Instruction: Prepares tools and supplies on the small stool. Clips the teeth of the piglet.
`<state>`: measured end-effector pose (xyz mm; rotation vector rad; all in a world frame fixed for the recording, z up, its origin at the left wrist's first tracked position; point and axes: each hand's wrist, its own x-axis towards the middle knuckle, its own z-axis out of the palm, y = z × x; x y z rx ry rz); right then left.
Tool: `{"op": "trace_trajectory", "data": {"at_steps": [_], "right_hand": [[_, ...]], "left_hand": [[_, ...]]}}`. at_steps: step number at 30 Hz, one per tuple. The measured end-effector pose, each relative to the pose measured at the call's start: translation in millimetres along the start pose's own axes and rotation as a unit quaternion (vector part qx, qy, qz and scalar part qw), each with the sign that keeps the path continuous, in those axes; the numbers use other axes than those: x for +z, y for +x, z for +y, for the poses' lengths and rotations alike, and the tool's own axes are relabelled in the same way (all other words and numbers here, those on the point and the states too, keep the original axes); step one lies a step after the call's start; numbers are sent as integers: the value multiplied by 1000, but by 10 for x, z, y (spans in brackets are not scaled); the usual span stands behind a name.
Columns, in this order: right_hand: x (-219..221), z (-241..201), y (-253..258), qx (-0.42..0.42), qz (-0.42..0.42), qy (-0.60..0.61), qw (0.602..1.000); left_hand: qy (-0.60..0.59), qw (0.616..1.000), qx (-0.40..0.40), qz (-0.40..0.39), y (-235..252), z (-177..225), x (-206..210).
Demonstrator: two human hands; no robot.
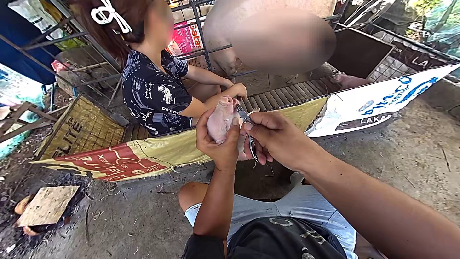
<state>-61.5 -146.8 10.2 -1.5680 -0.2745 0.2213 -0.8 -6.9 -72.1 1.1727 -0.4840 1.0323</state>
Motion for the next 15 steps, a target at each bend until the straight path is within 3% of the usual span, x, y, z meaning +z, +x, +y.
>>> {"op": "trace_trajectory", "data": {"at_steps": [9, 15], "right_hand": [[-5, 17, -18, 32, -37, 122, 991], [57, 51, -61, 16, -2, 111, 994]], "left_hand": [[-2, 1000, 22, -5, -12, -11, -11], [-12, 999, 26, -13, -18, -26, -21]]}}
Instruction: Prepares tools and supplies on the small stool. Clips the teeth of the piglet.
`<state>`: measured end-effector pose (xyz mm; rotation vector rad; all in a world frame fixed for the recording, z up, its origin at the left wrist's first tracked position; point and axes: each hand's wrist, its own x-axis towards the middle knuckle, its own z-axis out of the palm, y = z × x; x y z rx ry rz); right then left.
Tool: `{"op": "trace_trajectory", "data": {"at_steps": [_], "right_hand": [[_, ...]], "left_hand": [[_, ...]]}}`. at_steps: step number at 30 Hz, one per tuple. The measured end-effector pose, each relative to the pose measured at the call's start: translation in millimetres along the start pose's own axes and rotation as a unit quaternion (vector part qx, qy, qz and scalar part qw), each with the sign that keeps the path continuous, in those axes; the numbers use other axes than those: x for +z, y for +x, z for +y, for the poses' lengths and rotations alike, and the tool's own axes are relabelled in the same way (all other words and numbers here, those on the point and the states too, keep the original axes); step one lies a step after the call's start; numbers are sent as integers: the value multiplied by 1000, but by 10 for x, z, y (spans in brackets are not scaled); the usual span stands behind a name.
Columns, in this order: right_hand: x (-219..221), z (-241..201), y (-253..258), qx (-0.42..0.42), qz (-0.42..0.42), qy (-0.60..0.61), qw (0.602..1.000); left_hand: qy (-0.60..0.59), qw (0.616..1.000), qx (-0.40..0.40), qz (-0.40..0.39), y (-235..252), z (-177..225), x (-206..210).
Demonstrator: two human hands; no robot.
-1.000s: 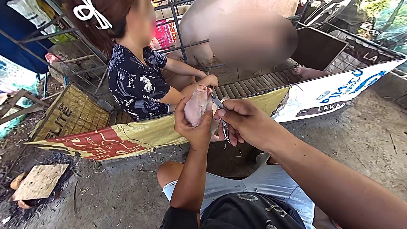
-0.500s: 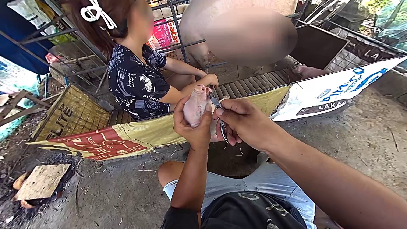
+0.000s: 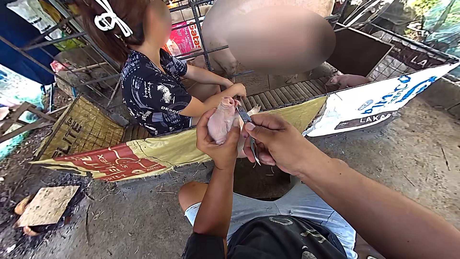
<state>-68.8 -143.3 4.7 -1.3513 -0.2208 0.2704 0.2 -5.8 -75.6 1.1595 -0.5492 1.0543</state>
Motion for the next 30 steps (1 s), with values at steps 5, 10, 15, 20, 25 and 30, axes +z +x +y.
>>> {"op": "trace_trajectory", "data": {"at_steps": [5, 10, 15, 20, 25, 30], "right_hand": [[-140, 100, -104, -2, -25, -24, 999], [-728, -53, -219, 24, -126, -183, 975], [-824, 32, -40, 118, -227, -186, 949], [-856, 366, 277, 236, -262, -135, 926], [-859, 630, 633, 338, -299, -113, 885], [-850, 738, 787, 349, -307, -159, 871]], "left_hand": [[-6, 1000, -4, -29, -69, -60, -134], [15, 998, 15, -62, -242, -60, -419], [51, 992, 4, -115, -566, -117, -806], [54, 978, -63, -191, -879, -212, -1238], [41, 955, -111, -271, -1001, -293, -1512], [57, 936, -153, -313, -1094, -340, -1745]]}}
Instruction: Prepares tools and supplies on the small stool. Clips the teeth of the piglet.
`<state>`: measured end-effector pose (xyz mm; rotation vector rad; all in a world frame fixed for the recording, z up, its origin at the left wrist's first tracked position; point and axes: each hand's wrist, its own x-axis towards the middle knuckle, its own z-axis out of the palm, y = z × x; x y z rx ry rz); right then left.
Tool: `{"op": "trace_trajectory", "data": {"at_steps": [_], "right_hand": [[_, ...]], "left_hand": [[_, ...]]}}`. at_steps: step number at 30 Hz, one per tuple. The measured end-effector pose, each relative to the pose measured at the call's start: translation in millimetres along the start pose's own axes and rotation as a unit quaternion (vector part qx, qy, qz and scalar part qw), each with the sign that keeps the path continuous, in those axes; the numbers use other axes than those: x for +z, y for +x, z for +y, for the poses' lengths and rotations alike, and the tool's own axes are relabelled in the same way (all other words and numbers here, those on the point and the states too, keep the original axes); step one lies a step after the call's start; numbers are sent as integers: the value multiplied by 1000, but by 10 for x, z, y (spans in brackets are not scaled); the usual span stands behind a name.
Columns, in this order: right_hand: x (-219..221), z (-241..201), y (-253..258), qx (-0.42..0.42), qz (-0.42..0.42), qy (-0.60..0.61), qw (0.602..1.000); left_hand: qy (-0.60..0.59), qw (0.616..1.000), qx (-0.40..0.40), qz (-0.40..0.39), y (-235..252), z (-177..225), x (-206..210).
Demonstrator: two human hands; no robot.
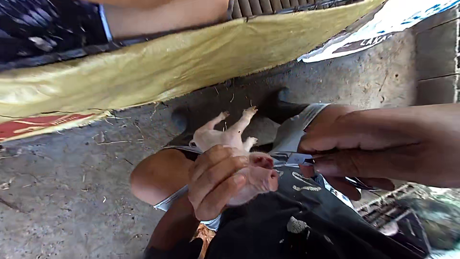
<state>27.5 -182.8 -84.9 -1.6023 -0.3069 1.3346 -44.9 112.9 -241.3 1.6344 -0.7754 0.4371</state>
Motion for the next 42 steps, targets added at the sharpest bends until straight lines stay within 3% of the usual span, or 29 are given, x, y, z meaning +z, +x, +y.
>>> {"op": "trace_trajectory", "data": {"at_steps": [10, 24, 42], "right_hand": [[-109, -53, 276, 39, -34, -37, 998], [-75, 46, 123, 20, -26, -91, 995], [-55, 148, 73, 43, -56, 75, 995]], "left_hand": [[38, 998, 22, -41, 176, -123, -49], [38, 998, 37, -47, 197, -87, 38], [43, 997, 51, -25, 210, -54, 93]]}}
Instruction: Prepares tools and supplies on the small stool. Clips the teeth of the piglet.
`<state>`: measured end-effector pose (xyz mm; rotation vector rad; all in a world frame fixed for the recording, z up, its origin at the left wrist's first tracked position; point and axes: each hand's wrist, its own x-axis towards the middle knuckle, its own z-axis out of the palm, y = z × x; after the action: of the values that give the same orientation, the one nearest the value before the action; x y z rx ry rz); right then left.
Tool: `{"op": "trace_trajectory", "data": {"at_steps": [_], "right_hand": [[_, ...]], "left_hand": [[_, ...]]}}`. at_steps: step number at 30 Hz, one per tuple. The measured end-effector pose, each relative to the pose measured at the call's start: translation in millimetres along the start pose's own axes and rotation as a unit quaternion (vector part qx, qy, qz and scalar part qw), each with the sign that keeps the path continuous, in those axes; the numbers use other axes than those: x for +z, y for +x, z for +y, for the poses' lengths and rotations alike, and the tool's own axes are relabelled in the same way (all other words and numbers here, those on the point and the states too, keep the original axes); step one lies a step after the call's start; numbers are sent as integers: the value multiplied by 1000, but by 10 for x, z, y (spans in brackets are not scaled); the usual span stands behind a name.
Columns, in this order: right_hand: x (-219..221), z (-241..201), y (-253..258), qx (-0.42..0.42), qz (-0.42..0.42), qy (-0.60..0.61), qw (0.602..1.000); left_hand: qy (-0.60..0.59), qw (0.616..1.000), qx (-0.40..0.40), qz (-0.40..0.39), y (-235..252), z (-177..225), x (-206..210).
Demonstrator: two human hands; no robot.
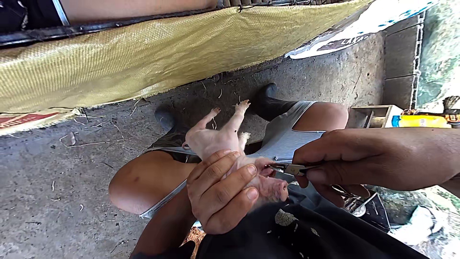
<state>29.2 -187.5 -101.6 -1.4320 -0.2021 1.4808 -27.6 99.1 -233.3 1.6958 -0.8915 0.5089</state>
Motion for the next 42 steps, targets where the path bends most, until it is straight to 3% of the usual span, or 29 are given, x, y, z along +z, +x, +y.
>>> {"op": "trace_trajectory", "data": {"at_steps": [16, 28, 42], "right_hand": [[51, 80, 70, -49, -6, 36, 998], [187, 223, 134, -143, 55, -24, 988], [203, 147, 81, -113, 72, -46, 990]], "left_hand": [[5, 1000, 2, 18, 13, 4, 17], [2, 999, 16, 29, 8, -29, 37], [3, 999, 22, 25, -7, -43, 39]]}}
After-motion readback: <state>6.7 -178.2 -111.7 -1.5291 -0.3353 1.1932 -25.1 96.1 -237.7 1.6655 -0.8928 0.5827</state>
